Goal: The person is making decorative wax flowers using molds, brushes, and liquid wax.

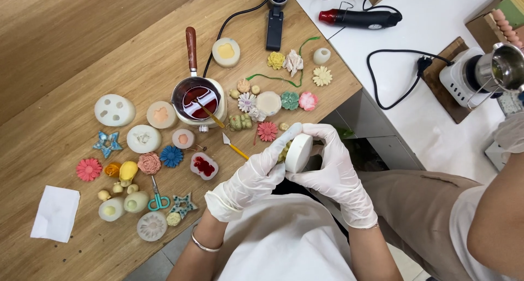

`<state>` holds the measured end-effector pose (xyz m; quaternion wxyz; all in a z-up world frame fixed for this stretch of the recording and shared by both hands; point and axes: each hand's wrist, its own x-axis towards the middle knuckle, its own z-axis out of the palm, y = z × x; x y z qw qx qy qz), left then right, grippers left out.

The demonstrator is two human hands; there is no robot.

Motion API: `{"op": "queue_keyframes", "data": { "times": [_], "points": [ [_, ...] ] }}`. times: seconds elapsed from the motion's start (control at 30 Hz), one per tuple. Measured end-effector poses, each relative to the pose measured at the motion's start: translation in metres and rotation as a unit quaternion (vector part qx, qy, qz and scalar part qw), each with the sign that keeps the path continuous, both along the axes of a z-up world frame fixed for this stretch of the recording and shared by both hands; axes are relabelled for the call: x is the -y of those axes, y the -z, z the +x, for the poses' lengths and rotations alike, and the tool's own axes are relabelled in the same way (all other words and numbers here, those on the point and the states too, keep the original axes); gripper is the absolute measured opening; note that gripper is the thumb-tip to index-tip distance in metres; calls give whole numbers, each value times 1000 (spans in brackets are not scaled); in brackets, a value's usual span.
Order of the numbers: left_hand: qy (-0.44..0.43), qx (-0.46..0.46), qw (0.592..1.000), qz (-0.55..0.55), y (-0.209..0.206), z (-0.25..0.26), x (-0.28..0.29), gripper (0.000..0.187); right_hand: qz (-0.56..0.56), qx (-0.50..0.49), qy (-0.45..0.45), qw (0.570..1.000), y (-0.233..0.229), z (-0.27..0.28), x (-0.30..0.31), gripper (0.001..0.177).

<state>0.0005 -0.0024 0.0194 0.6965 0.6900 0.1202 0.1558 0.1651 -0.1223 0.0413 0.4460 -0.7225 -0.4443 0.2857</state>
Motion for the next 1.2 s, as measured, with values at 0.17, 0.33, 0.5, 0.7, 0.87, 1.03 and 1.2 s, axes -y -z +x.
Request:
{"op": "queue_keyframes", "data": {
  "times": [0.17,0.33,0.5,0.7,0.87,1.03,1.2],
  "points": [
    [19,-110,994,21,-18,-6,-4,76,2,-43,14,999,10,-2,0,91],
    [-65,63,989,118,-4,-9,-1,72,49,-30,15,998,1,-11,-1,90],
    [-125,43,963,233,-15,-11,1,73,151,-49,-42,986,-13,-21,-5,85],
    [-155,15,929,336,-14,-12,5,66,177,-150,-44,972,-8,-23,-4,87],
    [-162,0,901,401,-21,-14,4,58,179,-161,-48,969,-12,-26,1,86],
    [-164,6,880,445,-29,-13,6,55,199,-137,-28,970,-8,-28,9,85],
    [-146,83,887,430,-39,-20,6,49,248,-35,-15,968,-3,-30,18,88]
  ]
}}
